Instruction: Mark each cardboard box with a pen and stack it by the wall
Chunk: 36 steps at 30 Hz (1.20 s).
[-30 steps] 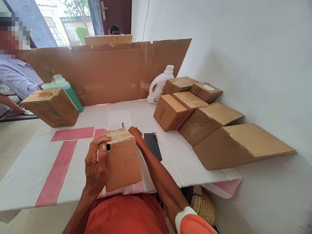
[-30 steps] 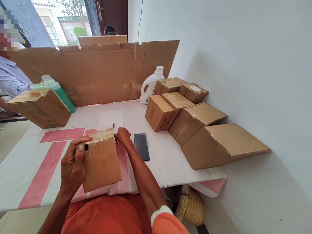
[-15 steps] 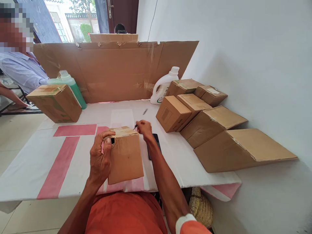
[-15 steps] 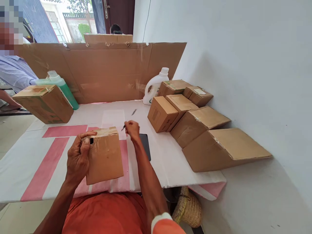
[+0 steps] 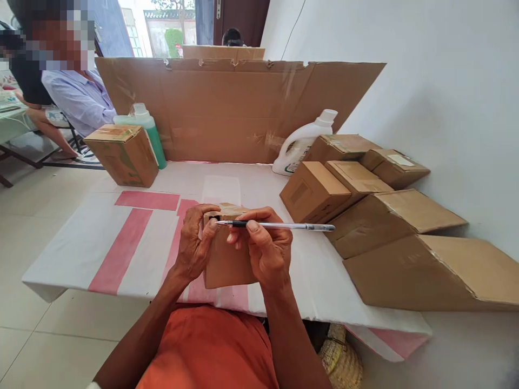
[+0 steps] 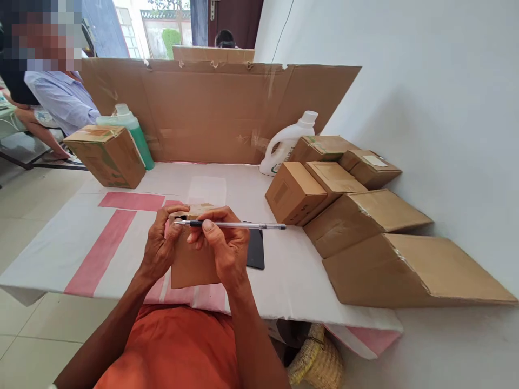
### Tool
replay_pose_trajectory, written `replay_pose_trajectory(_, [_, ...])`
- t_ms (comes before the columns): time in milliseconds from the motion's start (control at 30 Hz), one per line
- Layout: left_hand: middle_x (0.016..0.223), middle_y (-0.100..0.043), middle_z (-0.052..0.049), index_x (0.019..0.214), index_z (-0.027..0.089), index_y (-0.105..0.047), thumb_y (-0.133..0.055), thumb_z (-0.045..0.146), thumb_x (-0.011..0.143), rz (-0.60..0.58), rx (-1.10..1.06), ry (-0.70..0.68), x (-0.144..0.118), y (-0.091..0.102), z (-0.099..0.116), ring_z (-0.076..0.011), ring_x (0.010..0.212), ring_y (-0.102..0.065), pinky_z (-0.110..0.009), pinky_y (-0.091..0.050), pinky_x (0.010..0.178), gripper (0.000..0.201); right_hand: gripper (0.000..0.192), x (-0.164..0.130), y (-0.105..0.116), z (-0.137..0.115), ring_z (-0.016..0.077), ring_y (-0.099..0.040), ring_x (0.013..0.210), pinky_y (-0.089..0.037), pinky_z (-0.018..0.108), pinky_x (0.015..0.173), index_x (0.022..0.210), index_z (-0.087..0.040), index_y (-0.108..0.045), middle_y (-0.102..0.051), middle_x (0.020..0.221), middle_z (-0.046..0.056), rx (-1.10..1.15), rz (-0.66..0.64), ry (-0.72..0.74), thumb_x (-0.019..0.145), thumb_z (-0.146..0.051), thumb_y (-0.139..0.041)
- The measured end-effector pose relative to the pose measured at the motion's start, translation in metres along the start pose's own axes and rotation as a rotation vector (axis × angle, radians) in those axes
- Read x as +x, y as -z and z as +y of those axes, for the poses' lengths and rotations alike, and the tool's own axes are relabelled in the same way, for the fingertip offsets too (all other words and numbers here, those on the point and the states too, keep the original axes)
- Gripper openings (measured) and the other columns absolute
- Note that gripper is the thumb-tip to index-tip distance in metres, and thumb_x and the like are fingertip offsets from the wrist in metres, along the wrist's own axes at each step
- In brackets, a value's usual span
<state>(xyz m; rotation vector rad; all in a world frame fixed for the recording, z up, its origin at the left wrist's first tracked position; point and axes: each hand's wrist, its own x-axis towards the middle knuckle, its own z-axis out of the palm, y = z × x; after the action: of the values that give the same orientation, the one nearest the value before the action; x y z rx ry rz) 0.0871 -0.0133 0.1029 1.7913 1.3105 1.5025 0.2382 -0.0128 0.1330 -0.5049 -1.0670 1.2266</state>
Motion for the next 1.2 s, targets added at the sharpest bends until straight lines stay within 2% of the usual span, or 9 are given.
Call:
replay_pose_trajectory(100, [0.135,-0.066,-0.009,0.131,0.027,-0.058,-0.054,0.050,0.105,-0.114,0.040,-0.086,-0.005,0.004,-0.010,-0.0286,0.130,-0.058,-0.048,-0.039,0.113,0.035,0.014,0.000,0.005,0.005,0.0134,-0.068,0.056,-0.048,0.022,0.047,0.091,-0.022,-0.073,-0.075,0.073,0.000,-0.074,0.043,0.043,0.096,-0.035,-0.073])
replay_pose_trajectory(200, [0.146,-0.058,-0.012,0.143,0.028,-0.047,-0.067,0.052,0.096,-0.161,0.084,-0.156,-0.007,0.006,-0.017,-0.0324,0.138,-0.051,-0.051,-0.037,0.116,0.057,0.014,-0.002,0.011,0.006,0.0132,-0.067,0.056,-0.045,0.022,0.045,0.093,-0.022,-0.073,-0.074,0.074,0.000,-0.090,0.039,0.055,0.097,-0.035,-0.073])
replay_pose_trajectory(267, [0.148,-0.055,-0.012,0.147,0.028,-0.043,-0.071,0.049,0.094,-0.180,0.082,-0.152,-0.007,0.007,-0.018,-0.0328,0.139,-0.050,-0.051,-0.037,0.117,0.063,0.013,-0.002,0.014,0.007,0.0132,-0.068,0.056,-0.047,0.023,0.048,0.094,-0.022,-0.073,-0.074,0.076,0.000,-0.099,0.016,0.052,0.098,-0.034,-0.073])
replay_pose_trajectory(567, [0.148,-0.054,-0.012,0.144,0.030,-0.045,-0.072,0.045,0.094,-0.194,-0.002,-0.073,-0.003,0.007,-0.019,-0.0327,0.141,-0.050,-0.050,-0.037,0.119,0.059,0.014,-0.002,0.014,0.010,0.0127,-0.065,0.053,-0.051,0.023,0.048,0.092,-0.022,-0.073,-0.071,0.071,-0.001,-0.363,-0.034,0.073,0.099,-0.034,-0.072])
replay_pose_trajectory(700, [0.147,-0.053,-0.012,0.144,0.030,-0.045,-0.073,0.042,0.093,-0.205,-0.015,-0.040,-0.002,0.008,-0.018,-0.0325,0.141,-0.050,-0.051,-0.036,0.120,0.060,0.010,0.001,0.013,0.010,0.0113,-0.065,0.053,-0.052,0.021,0.049,0.090,-0.023,-0.072,-0.069,0.073,-0.003,-0.400,-0.072,0.088,0.098,-0.030,-0.072])
replay_pose_trajectory(900, [0.147,-0.054,-0.012,0.142,0.030,-0.047,-0.071,0.039,0.092,-0.205,-0.039,0.015,-0.001,0.007,-0.017,-0.0335,0.142,-0.050,-0.052,-0.038,0.119,0.056,0.012,0.008,0.011,0.000,0.0111,-0.065,0.057,-0.053,0.021,0.055,0.085,-0.023,-0.070,-0.066,0.070,-0.004,-0.470,-0.153,0.038,0.097,-0.023,-0.068])
replay_pose_trajectory(1000, [0.147,-0.053,-0.012,0.143,0.030,-0.046,-0.070,0.038,0.092,-0.208,-0.043,0.025,-0.002,0.009,-0.019,-0.0338,0.142,-0.049,-0.053,-0.037,0.119,0.057,0.016,0.008,0.012,-0.005,0.0106,-0.061,0.054,-0.048,0.021,0.052,0.080,-0.022,-0.067,-0.063,0.067,-0.004,-0.524,-0.165,0.040,0.096,-0.022,-0.065])
replay_pose_trajectory(1100, [0.149,-0.051,-0.012,0.144,0.030,-0.046,-0.070,0.037,0.091,-0.213,-0.052,0.047,-0.002,0.011,-0.020,-0.0340,0.142,-0.048,-0.054,-0.036,0.120,0.059,0.017,0.008,0.016,-0.009,0.0104,-0.059,0.052,-0.044,0.021,0.050,0.078,-0.021,-0.064,-0.060,0.066,-0.004,-0.608,-0.138,0.040,0.095,-0.022,-0.064])
replay_pose_trajectory(1200, [0.150,-0.051,-0.011,0.144,0.031,-0.046,-0.070,0.039,0.091,-0.224,-0.072,0.076,-0.002,0.013,-0.019,-0.0339,0.142,-0.048,-0.053,-0.036,0.119,0.059,0.018,0.010,0.021,-0.012,0.0107,-0.058,0.051,-0.043,0.022,0.050,0.078,-0.021,-0.064,-0.060,0.065,-0.004,-0.682,-0.055,0.046,0.095,-0.025,-0.065])
